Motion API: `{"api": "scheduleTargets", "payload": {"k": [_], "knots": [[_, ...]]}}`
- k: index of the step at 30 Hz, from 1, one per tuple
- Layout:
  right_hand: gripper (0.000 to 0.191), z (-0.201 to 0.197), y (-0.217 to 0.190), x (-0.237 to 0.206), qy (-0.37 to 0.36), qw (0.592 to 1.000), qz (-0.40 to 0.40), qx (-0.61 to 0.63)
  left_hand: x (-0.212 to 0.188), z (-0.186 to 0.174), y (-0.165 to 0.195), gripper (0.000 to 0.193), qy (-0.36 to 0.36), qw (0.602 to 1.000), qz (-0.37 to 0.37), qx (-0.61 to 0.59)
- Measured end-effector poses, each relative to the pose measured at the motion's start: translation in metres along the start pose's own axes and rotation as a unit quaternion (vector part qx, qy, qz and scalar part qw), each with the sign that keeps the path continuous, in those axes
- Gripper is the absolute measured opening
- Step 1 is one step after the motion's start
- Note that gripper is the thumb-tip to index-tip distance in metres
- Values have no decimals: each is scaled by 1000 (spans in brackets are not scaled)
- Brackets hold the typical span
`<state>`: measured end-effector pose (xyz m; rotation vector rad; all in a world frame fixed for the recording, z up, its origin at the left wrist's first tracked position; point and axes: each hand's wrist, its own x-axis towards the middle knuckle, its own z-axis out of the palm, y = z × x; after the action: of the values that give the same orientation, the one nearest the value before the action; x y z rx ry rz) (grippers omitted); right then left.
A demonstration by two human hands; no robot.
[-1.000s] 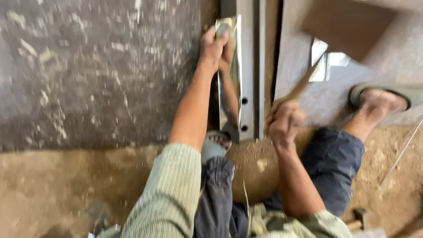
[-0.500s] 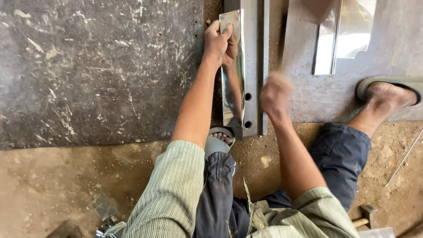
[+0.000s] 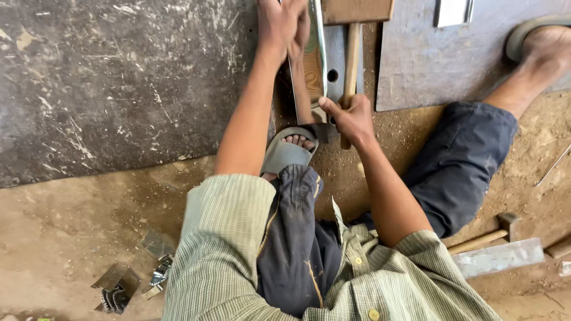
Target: The person sits on the ground and uses a wooden mallet to repeatedly strike a rectangular metal bar placed on a metal anvil. They adjust the bar's position and orientation between strikes to shape it.
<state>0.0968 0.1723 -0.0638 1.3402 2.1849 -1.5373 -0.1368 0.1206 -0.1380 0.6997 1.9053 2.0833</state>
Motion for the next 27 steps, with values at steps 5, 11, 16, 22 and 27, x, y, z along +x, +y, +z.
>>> {"api": "scheduleTargets", "payload": {"k": [5,11,16,22,27], "knots": [[47,0,0,-2,-12,996,57,65,-82,15,16,52,32,991,-17,126],[59,-11,1,-27,66,994,-82,-2,-86,29,5,42,82,986,14,142],[47,-48,-26,-57,159,881,-426,128,-88,30,2,38,91,979,54,175],[46,-43,-10,-45,179,881,-424,-113,-82,32,12,37,99,975,37,195],[32,-37,42,-56,125,893,-318,292,-87,31,13,42,4,931,-200,305]]}}
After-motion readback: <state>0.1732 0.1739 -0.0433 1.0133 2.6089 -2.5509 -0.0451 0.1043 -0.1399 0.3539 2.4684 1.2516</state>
